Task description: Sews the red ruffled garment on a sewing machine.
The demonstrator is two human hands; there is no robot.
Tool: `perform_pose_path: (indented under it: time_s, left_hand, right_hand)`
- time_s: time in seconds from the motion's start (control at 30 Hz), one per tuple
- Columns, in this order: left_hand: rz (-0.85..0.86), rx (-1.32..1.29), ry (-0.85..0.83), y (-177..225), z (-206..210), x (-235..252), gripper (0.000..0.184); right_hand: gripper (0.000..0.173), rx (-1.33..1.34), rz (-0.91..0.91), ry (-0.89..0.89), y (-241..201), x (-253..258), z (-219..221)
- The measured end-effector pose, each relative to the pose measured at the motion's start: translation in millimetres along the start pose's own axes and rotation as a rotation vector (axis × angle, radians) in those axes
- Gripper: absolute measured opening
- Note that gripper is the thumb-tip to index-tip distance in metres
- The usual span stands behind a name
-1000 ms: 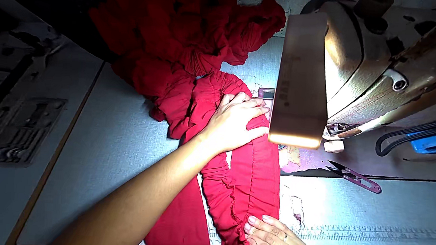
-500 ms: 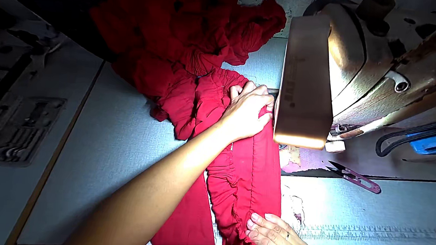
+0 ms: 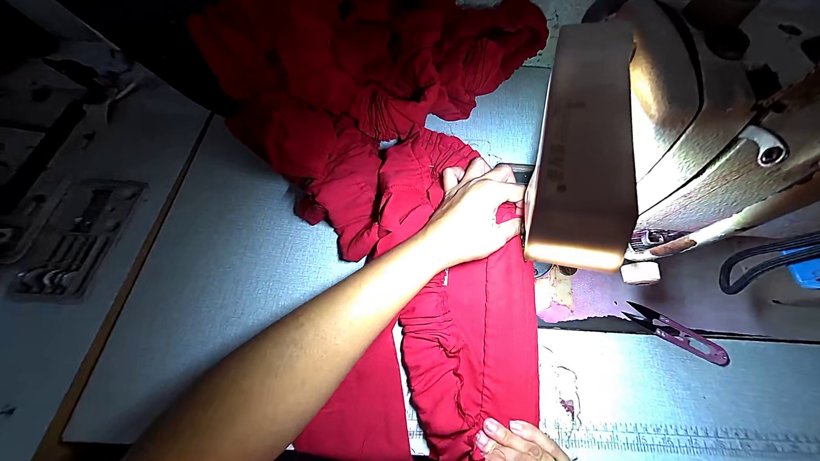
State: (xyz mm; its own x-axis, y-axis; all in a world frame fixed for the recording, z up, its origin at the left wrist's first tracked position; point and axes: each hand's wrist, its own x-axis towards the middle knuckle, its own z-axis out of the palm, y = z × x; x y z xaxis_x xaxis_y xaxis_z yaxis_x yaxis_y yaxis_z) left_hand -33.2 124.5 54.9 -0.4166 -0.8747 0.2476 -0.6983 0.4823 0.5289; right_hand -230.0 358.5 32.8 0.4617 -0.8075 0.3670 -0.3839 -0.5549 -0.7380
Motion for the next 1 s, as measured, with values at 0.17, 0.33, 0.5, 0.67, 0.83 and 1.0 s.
perform_pose_path:
  time_s: [0.17,0.33,0.5,0.67,0.83,1.0]
  left_hand:
    - [0.011,-0.016,-0.009,-1,2,0,0.022]
    - [0.024,-0.049,-0.011,-4,3,4,0.023]
    - [0.037,-0.02,-0.039,-4,1,7,0.026]
    - [0.006,0.007,-0.062,-5,0,8,0.026]
    - [0.015,-0.025,-0.054,-3,-2,6,0.027]
    - [0.026,-0.003,-0.014,-7,3,9,0.029]
  right_hand:
    - [0.025,0.02,0.004,-0.006,3,-4,-4]
    - [0.028,-0.029,-0.002,0.018,0,0,-4]
    - [0.024,0.008,-0.02,0.004,5,-3,-2]
    - [0.024,0.017,-0.026,0.006,5,-3,0]
    - [0.025,0.006,-0.019,0.021,5,-3,1]
    - [0.026,-0.002,-0.01,0.044,6,-2,2]
